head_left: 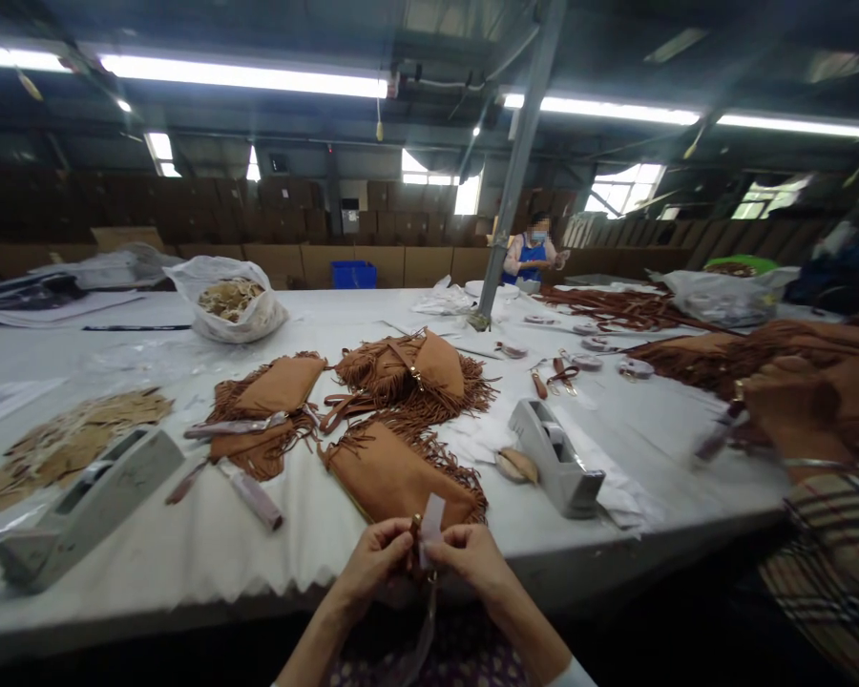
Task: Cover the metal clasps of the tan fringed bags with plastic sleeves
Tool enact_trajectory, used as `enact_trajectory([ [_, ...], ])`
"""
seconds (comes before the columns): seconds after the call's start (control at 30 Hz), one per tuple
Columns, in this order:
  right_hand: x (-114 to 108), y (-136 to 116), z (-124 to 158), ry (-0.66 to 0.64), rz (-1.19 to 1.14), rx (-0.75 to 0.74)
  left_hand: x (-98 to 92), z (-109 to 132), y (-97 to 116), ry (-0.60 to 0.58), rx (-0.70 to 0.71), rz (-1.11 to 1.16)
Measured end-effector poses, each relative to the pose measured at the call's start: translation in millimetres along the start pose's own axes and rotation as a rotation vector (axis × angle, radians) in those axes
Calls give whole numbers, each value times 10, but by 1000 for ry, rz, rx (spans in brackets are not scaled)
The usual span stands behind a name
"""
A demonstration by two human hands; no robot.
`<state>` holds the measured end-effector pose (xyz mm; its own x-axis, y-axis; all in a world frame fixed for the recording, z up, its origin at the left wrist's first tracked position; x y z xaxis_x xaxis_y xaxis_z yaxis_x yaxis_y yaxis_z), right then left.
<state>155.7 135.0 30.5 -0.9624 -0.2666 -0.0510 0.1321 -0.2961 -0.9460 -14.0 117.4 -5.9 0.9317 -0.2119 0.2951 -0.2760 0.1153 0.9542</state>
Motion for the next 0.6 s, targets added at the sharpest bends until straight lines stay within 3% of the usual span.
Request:
enact_trajectory([
  [0.17,36,84,-5,138,-525,84,53,1,-11,99,41,-47],
  [0.37,119,12,-20,237,-540,29,81,-3,-26,125,168,-153],
  [0.6,178,-80,-13,203,-552,8,93,20,-18,163,217,-262],
])
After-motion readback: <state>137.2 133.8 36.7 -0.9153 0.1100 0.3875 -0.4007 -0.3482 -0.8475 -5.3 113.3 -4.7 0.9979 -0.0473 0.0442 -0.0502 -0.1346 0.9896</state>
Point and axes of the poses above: each hand's wrist, its own z-axis away from the middle knuckle, its own x-axis out of the palm, y = z × x, the point moved 1 cm from there along -z, towards the middle knuckle, and after that the axes turned 3 degrees about x, right-handed, at the moved point
